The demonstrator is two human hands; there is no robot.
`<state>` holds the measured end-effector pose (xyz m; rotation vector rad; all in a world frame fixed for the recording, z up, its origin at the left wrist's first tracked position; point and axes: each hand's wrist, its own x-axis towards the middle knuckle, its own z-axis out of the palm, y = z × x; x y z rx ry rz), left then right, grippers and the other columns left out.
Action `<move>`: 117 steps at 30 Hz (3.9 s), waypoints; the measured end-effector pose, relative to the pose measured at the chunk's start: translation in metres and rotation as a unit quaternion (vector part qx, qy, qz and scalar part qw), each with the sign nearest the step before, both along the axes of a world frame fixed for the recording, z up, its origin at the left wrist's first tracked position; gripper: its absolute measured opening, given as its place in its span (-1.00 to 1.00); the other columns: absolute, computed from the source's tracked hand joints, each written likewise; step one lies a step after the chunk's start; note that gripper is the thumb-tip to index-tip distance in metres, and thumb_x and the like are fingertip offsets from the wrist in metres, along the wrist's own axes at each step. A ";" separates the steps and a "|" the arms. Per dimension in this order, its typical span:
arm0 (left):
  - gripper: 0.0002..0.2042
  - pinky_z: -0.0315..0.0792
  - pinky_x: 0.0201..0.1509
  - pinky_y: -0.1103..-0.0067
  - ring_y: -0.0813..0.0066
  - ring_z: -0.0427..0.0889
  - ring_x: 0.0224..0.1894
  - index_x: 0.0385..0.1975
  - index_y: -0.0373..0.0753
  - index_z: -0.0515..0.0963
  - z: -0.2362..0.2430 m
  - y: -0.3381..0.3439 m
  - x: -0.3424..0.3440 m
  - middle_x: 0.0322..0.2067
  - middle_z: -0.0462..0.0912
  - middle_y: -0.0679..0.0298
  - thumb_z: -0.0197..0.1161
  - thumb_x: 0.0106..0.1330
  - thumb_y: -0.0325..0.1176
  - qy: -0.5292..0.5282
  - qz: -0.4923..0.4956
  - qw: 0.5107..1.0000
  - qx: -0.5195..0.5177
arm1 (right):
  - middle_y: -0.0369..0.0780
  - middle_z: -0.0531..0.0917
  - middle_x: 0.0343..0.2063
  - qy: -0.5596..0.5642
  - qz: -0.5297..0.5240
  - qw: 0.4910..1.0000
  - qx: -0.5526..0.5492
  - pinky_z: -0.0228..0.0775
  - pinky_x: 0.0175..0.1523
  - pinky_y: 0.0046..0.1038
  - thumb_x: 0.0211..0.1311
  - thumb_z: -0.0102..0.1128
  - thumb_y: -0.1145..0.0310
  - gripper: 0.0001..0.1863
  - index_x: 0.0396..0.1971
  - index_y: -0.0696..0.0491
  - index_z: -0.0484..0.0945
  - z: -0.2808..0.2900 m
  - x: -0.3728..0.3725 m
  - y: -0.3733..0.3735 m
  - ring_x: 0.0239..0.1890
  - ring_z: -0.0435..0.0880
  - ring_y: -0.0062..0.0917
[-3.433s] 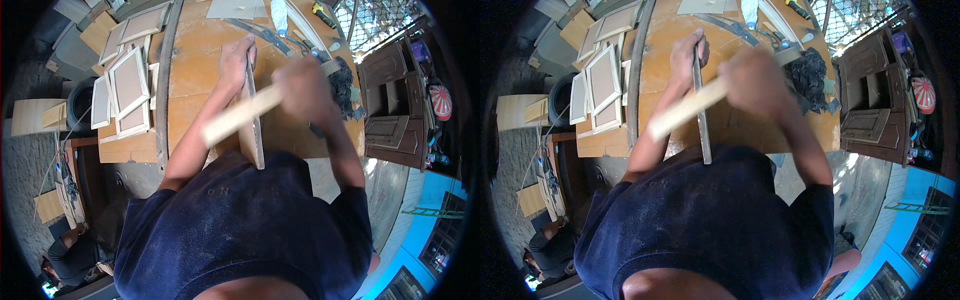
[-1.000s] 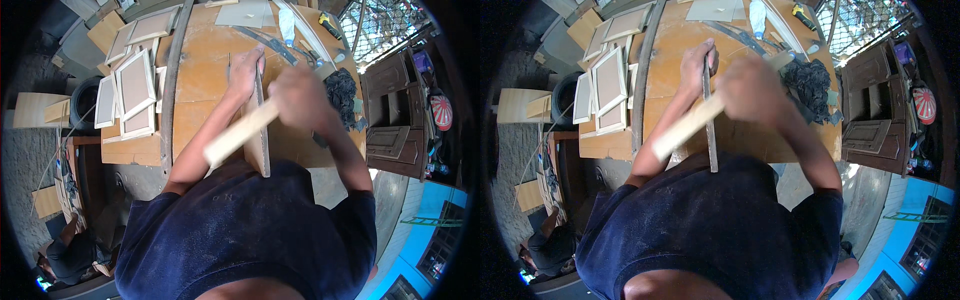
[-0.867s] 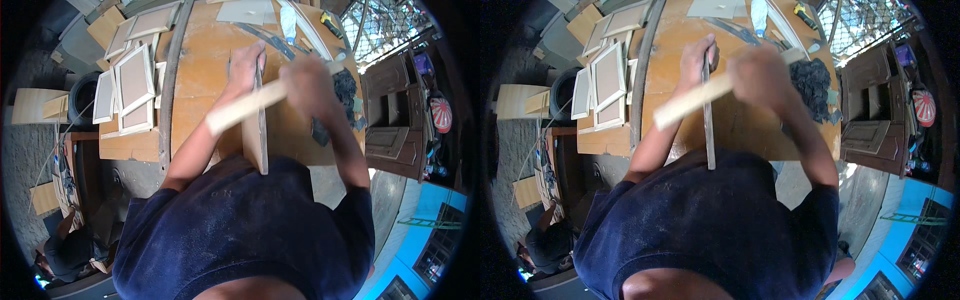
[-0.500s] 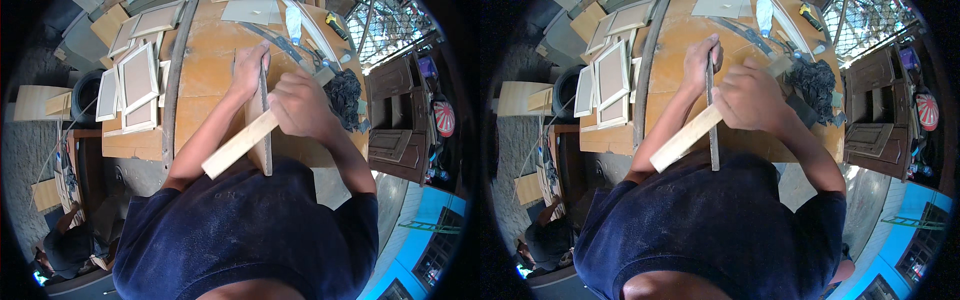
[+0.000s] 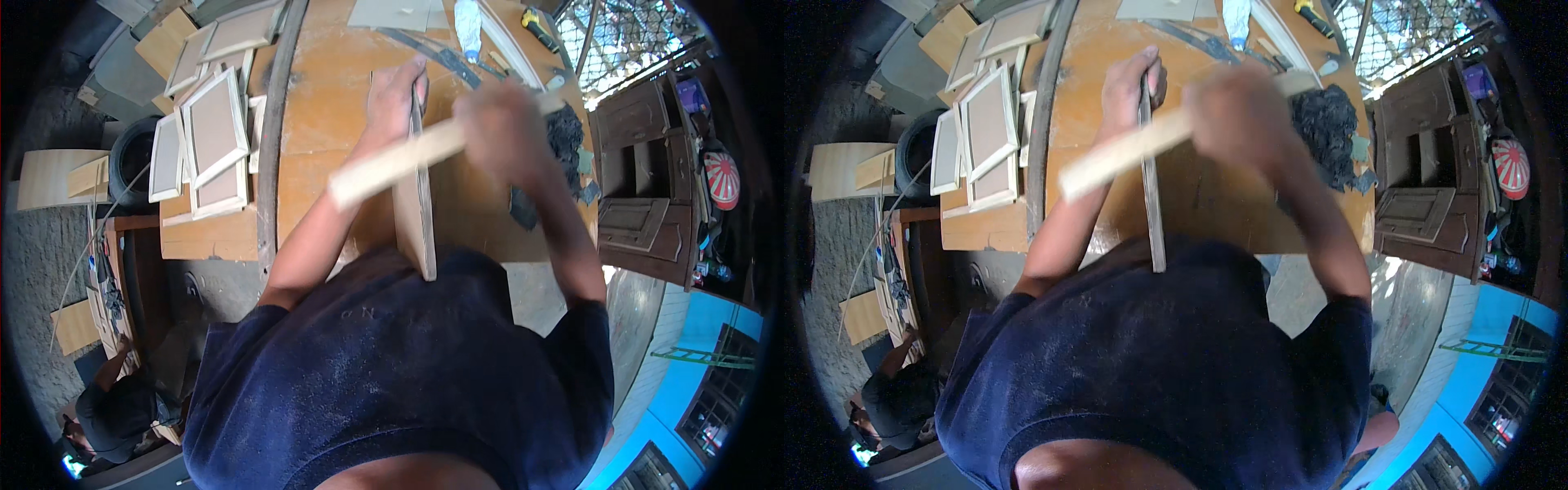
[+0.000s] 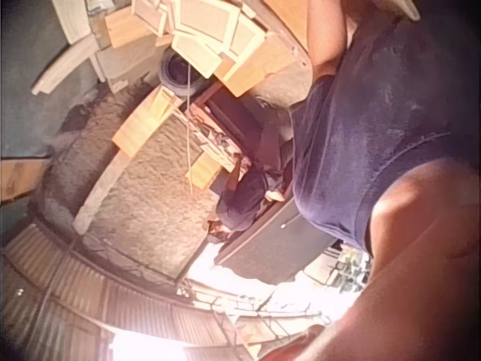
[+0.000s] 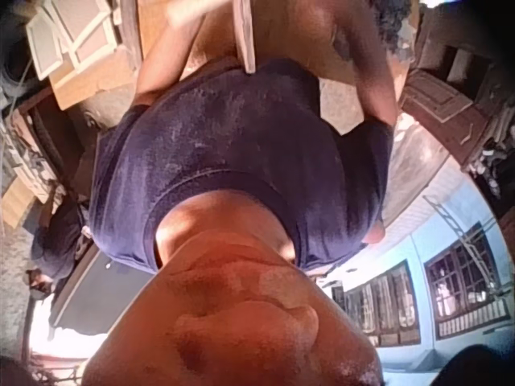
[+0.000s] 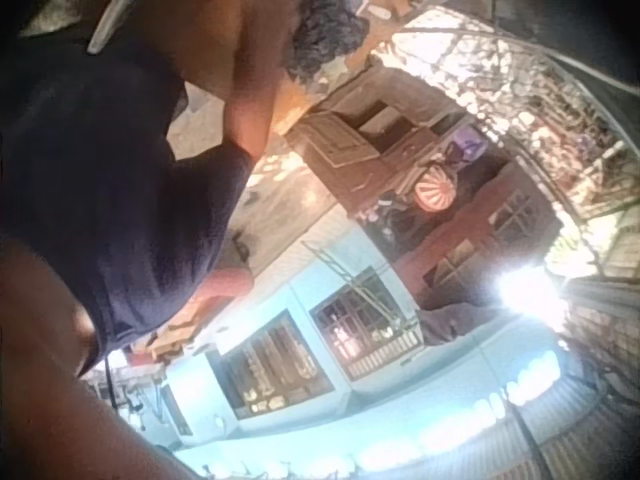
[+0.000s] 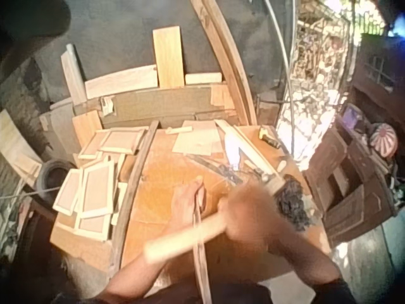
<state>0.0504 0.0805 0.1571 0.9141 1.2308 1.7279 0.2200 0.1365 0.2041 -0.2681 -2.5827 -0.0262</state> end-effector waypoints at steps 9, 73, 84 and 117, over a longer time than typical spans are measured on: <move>-0.54 0.05 -0.63 0.57 0.58 0.16 -0.75 -0.78 -0.14 0.28 0.005 0.000 0.004 -0.80 0.21 0.39 -0.01 0.46 -0.18 -0.020 0.019 0.999 -0.024 | -0.22 0.55 -0.69 0.024 0.023 0.999 0.035 0.32 -0.24 -0.26 0.04 0.13 0.32 -0.81 -0.70 0.01 0.55 -0.006 -0.011 -0.004 -0.52 0.58 -0.33; -0.45 0.17 -0.58 0.58 0.66 0.28 -0.70 -0.71 -0.21 0.43 -0.007 0.005 0.011 -0.76 0.36 0.41 -0.04 0.52 0.02 -0.027 0.104 0.993 -0.044 | -0.19 0.57 -0.62 -0.051 0.094 0.994 -0.017 0.32 -0.15 -0.17 0.02 0.11 0.32 -0.85 -0.64 -0.02 0.60 -0.004 -0.021 0.025 -0.39 0.59 -0.30; -0.43 0.20 -0.57 0.57 0.64 0.29 -0.69 -0.70 -0.23 0.44 -0.005 0.005 0.008 -0.76 0.37 0.39 -0.08 0.53 0.02 0.034 0.107 0.994 -0.001 | -0.14 0.59 -0.63 -0.067 0.012 0.998 -0.002 0.34 -0.20 -0.21 -0.02 0.12 0.32 -0.85 -0.62 0.03 0.60 0.009 -0.021 0.058 -0.41 0.59 -0.25; -0.47 0.16 -0.56 0.61 0.69 0.26 -0.66 -0.71 -0.17 0.42 -0.001 0.003 0.008 -0.75 0.32 0.45 -0.03 0.52 0.00 -0.006 0.076 0.997 -0.027 | -0.16 0.59 -0.64 -0.065 0.034 0.994 0.085 0.40 -0.24 -0.23 0.02 0.12 0.34 -0.84 -0.63 0.06 0.57 0.002 -0.023 0.048 -0.46 0.61 -0.26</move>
